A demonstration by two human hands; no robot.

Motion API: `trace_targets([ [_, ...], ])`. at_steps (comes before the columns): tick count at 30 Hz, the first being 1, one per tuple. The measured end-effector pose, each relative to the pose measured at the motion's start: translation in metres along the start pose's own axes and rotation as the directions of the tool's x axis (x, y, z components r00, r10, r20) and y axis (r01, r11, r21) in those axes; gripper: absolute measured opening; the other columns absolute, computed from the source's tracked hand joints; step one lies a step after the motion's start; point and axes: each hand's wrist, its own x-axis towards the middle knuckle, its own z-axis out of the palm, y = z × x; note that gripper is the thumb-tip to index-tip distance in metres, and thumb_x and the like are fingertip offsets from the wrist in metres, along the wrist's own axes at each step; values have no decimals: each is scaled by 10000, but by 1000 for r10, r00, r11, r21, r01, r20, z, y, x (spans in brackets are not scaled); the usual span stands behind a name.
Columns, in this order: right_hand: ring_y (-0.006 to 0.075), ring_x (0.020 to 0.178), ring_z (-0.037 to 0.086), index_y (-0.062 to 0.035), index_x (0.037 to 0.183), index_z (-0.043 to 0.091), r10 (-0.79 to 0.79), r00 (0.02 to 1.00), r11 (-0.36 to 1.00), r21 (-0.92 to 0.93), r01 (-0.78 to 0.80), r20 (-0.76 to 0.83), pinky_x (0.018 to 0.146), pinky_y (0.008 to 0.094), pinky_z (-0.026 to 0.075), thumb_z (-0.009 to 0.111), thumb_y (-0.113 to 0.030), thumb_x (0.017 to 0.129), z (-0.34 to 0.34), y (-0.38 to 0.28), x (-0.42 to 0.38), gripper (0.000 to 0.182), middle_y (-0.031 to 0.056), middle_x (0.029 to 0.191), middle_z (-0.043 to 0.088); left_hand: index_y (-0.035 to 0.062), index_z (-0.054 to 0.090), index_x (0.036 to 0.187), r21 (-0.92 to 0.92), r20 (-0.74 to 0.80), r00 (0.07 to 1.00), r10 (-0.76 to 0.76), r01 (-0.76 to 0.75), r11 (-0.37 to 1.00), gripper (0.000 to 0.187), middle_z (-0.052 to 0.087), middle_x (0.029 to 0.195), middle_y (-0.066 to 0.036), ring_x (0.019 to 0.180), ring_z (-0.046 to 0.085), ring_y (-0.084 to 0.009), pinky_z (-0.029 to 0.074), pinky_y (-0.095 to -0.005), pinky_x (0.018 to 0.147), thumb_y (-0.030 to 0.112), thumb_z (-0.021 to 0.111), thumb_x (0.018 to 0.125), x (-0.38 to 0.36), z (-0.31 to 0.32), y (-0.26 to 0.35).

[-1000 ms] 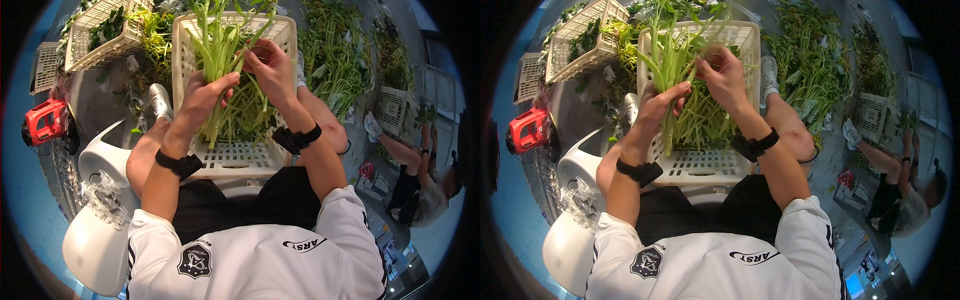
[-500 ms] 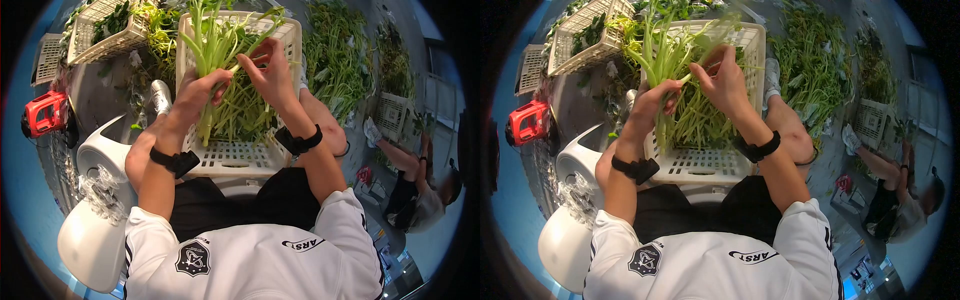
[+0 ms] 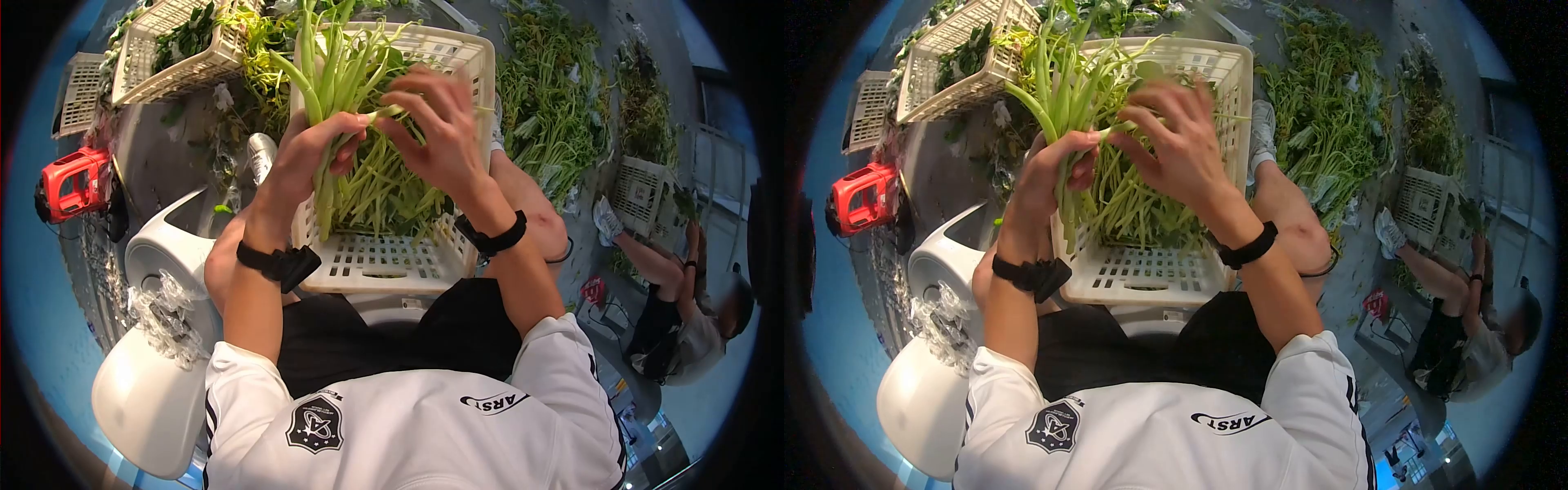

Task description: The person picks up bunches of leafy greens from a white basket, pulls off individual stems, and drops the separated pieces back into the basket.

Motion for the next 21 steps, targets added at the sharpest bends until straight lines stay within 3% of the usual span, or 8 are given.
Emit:
trace_targets([
  [1,335,1012,610,-65,1090,625,-28,997,987,158,17,72,875,454,493,780,-151,831,5,3,-1,314,120,1066,629,35,639,846,12,3,1000,9,-9,1000,208,508,647,6,545,464,-83,356,-246,495,233,700,865,-1,1,1],
  [5,373,951,627,-21,1106,608,166,975,887,410,-212,146,817,413,527,663,-19,885,14,-13,-11,227,154,1019,646,53,639,871,60,13,1000,14,-15,998,175,522,678,12,574,473,-73,355,-244,495,217,700,871,-2,4,3],
  [11,355,925,643,-8,1073,620,58,975,927,351,-132,215,746,422,533,644,-9,888,11,-7,-6,186,150,999,655,62,638,898,68,11,1000,0,-1,998,164,535,693,19,578,478,-75,361,-239,502,215,695,882,-1,2,-1],
  [17,312,789,676,-37,1053,656,71,979,954,275,-123,190,632,393,547,647,-9,873,8,-9,-3,181,98,925,687,64,640,897,54,30,1000,4,-5,999,181,536,692,21,574,477,-73,361,-238,505,238,690,889,1,-1,-4],
  [21,300,777,693,-55,1071,677,70,977,958,259,-122,203,622,384,553,657,-16,845,7,-7,-4,230,89,932,716,66,639,898,35,56,998,-27,25,999,193,533,690,22,575,474,-69,356,-235,507,253,690,889,1,-4,-5],
])
